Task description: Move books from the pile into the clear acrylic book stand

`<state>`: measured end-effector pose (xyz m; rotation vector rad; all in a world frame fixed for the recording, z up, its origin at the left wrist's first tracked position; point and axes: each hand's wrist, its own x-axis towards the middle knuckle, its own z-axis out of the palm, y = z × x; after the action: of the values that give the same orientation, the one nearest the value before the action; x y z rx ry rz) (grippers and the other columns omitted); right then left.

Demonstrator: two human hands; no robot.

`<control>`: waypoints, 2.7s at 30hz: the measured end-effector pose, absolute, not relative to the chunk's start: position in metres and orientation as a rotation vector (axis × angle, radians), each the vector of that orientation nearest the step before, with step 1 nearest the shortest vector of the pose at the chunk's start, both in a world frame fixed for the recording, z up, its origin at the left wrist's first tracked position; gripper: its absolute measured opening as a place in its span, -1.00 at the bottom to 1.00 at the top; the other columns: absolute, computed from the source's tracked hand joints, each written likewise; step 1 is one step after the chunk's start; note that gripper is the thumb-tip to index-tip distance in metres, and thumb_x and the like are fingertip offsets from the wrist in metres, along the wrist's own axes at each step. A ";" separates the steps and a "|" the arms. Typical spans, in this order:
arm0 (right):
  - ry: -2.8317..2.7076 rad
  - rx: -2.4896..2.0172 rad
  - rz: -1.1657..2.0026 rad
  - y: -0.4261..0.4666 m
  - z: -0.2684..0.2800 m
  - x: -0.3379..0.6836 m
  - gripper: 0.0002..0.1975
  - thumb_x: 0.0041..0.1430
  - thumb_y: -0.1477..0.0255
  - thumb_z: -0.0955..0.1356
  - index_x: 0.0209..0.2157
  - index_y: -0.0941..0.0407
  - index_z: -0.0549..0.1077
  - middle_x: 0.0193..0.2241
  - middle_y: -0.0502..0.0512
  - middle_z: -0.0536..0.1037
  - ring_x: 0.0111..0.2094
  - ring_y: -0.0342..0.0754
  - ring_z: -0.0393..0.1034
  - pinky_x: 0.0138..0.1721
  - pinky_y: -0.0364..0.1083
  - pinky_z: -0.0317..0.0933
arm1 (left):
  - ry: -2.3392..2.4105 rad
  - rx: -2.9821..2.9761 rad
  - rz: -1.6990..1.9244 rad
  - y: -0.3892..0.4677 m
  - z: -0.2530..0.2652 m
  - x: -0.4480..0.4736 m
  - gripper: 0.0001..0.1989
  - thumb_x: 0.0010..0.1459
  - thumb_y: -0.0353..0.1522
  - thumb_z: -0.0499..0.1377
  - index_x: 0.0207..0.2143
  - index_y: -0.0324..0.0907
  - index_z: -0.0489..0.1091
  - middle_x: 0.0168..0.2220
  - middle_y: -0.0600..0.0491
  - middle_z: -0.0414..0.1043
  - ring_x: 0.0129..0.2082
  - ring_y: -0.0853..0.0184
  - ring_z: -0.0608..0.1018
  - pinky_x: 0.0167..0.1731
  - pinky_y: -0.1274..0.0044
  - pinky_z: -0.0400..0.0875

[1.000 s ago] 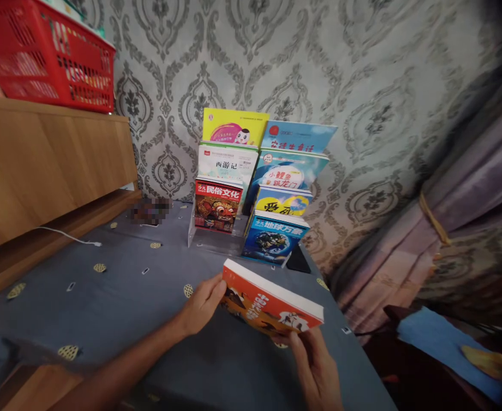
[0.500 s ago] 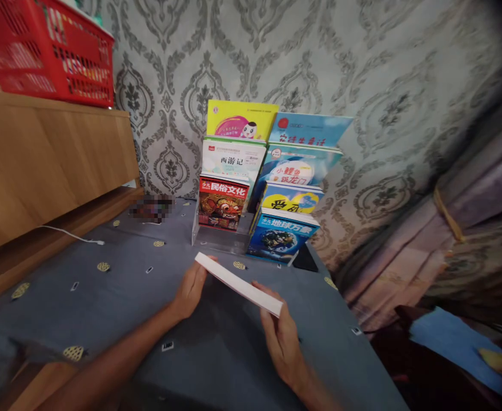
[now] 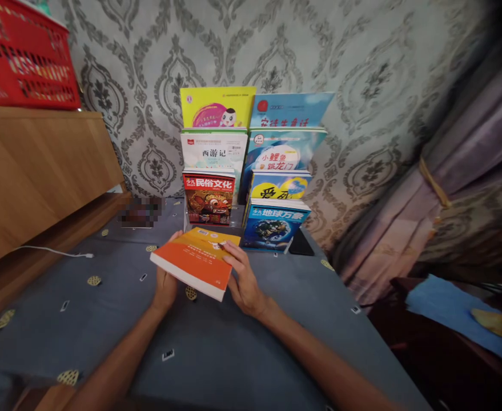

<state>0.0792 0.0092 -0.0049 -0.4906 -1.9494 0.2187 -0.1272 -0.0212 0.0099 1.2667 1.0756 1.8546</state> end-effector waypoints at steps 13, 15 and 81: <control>-1.900 -0.460 0.267 0.028 -0.013 0.072 -0.57 0.38 0.50 0.19 0.23 -0.03 0.21 0.25 0.26 0.34 0.32 0.06 0.18 0.28 0.25 0.17 | 1.200 1.291 1.908 -0.007 0.001 -0.135 -0.37 0.15 0.11 0.16 0.09 -0.11 0.46 0.12 -0.10 0.49 0.30 0.09 0.34 0.35 0.28 0.07; -1.898 -0.463 0.259 0.029 -0.012 0.072 -0.56 0.39 0.52 0.19 0.25 -0.02 0.18 0.23 0.27 0.34 0.31 0.05 0.19 0.28 0.24 0.18 | 1.240 1.339 1.920 -0.006 0.000 -0.135 -0.35 0.18 0.13 0.11 0.11 -0.12 0.45 0.14 -0.10 0.48 0.30 0.09 0.34 0.36 0.25 0.04; -1.698 -1.195 0.161 0.108 -0.008 0.041 -0.44 0.33 0.40 0.11 0.31 0.31 0.15 0.00 0.46 0.39 -0.03 0.25 0.38 -0.01 0.21 0.33 | 2.125 2.053 1.414 0.087 0.029 -0.134 -0.81 0.42 -0.27 -0.05 -0.19 -0.15 0.28 -0.20 -0.09 0.47 -0.17 0.19 0.55 -0.22 0.46 0.34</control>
<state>0.0414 0.1082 -0.0083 -1.1951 -1.6977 0.1612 -0.1339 0.0866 0.0293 2.0527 2.1252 1.4137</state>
